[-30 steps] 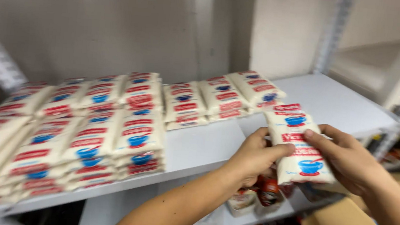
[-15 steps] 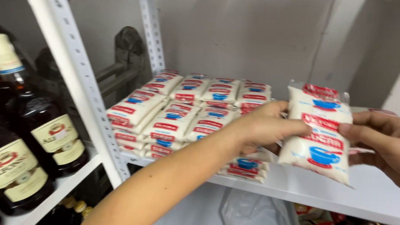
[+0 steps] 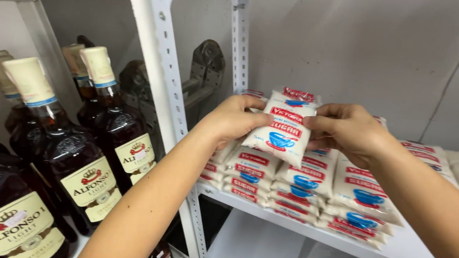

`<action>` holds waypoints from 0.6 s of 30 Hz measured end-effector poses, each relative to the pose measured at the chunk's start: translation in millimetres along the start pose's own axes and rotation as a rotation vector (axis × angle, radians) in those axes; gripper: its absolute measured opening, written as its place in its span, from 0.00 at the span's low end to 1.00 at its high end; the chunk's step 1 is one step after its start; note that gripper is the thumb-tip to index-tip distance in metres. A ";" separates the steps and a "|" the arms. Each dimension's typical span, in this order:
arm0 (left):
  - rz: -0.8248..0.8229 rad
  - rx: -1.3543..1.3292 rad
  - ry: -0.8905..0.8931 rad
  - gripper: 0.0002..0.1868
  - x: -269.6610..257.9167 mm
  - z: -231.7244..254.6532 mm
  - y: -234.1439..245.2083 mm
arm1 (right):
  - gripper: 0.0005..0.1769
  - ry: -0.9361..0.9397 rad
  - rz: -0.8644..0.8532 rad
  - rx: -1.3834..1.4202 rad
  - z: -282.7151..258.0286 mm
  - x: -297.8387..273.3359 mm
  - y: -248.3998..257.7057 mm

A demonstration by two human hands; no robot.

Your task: The person takes packets of sugar from a cardboard box and places them onto a white metal shelf. They arrange the packets in neat rows, filling the available space on the shelf next to bottles of liquor.

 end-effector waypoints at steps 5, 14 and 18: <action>0.153 0.296 -0.140 0.31 5.5 -9.8 31.8 | 0.18 -0.080 -0.050 0.037 16.1 19.4 -41.5; 0.236 0.694 -0.427 0.24 9.6 -11.9 26.6 | 0.15 -0.133 -0.063 -0.032 38.4 39.2 -56.6; 0.174 0.789 -0.423 0.17 3.8 -13.4 16.0 | 0.15 -0.201 -0.084 -0.018 52.5 44.3 -57.3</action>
Point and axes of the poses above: each hand's wrist, its own x-axis towards the middle knuckle, its own y-axis out of the back of the hand, z = x × y, the point moved 9 cm from there along x, towards the middle knuckle, and after that the axes turned 15 degrees about z, right-handed, at the moved point
